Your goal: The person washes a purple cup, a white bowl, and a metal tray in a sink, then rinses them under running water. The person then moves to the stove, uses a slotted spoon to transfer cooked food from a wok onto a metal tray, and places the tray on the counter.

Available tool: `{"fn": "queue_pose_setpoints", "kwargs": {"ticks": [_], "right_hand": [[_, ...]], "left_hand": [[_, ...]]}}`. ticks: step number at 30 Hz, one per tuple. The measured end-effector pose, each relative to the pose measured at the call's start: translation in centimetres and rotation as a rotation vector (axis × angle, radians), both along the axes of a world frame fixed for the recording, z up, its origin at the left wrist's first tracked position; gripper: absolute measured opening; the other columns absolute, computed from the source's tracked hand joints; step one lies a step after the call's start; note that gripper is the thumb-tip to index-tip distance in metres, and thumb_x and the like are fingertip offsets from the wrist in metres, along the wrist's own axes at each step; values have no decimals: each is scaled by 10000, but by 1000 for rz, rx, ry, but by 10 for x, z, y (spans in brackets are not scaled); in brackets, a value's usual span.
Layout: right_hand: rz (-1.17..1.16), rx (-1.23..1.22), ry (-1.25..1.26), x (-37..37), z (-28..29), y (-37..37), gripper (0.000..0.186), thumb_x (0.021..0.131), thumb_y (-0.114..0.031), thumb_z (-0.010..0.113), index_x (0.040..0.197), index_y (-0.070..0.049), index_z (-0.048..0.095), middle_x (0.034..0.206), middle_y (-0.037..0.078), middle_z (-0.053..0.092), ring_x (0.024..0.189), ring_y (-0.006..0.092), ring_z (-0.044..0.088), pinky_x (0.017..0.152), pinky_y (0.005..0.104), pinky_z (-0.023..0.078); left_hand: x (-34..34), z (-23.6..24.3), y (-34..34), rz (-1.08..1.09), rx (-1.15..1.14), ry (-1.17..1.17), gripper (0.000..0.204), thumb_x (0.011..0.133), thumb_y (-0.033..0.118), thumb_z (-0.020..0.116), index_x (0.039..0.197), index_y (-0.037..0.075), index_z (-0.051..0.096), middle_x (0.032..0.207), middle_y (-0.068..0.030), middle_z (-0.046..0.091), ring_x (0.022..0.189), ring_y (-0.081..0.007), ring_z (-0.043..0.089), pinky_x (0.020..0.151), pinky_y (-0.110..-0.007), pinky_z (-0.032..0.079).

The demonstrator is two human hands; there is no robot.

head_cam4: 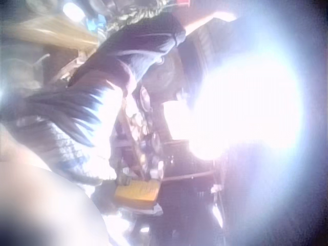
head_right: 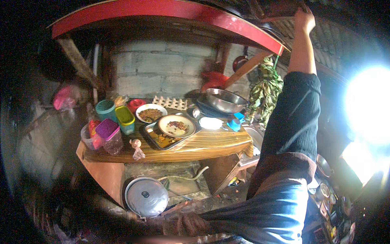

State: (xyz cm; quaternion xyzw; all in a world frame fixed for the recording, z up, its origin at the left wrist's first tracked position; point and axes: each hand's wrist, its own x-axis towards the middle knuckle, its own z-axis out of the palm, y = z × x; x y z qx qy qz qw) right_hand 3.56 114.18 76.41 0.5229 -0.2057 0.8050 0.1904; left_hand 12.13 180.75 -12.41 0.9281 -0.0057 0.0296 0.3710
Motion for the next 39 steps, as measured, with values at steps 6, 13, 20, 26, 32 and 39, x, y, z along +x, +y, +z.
{"fn": "queue_pose_setpoints", "kwargs": {"ticks": [6, 13, 20, 26, 32, 39], "right_hand": [[115, 196, 237, -121, -37, -30, 274, 776, -139, 624, 1011, -7, 571, 942, 125, 584, 673, 206, 584, 541, 301, 515], [909, 702, 550, -241, -173, 70, 302, 782, -157, 601, 1063, -61, 543, 917, 97, 577, 649, 171, 581, 554, 282, 513], [304, 1200, 475, -330, -346, 36, 258, 747, -92, 504, 989, -44, 578, 835, 87, 596, 613, 177, 566, 536, 283, 478], [-86, 1759, 838, -471, -549, -37, 386, 654, -35, 456, 1027, 17, 541, 868, 222, 591, 746, 304, 604, 626, 377, 494], [-279, 2188, 444, -599, -699, -43, 458, 685, -22, 414, 1132, 2, 510, 967, 234, 588, 821, 307, 618, 655, 379, 532], [412, 1941, -370, -645, -757, -26, 408, 737, 17, 474, 1139, -40, 443, 885, 106, 580, 632, 213, 608, 470, 370, 552]], "left_hand": [[77, 23, -33, -116, -80, 509, 445, 820, 335, 561, 1199, 111, 497, 1132, -158, 545, 1019, -302, 531, 817, -383, 447], [148, -83, -117, -556, -351, 317, 372, 817, 174, 562, 1147, 24, 481, 928, -100, 562, 828, -174, 541, 723, -303, 451], [67, 17, -227, -722, -368, 428, 372, 810, 125, 590, 1133, -7, 463, 878, -82, 563, 804, -147, 541, 742, -273, 448], [-4, 22, -334, -781, -185, 467, 384, 807, 159, 560, 1142, -4, 468, 1017, -174, 576, 927, -239, 561, 827, -329, 431], [-81, 65, -451, -981, -69, 465, 372, 793, 146, 599, 1128, 26, 490, 862, -109, 599, 771, -175, 584, 702, -281, 466], [-135, 90, -583, -1194, 58, 446, 372, 786, 157, 606, 1125, 45, 501, 869, -124, 606, 794, -204, 594, 719, -307, 466]]}}
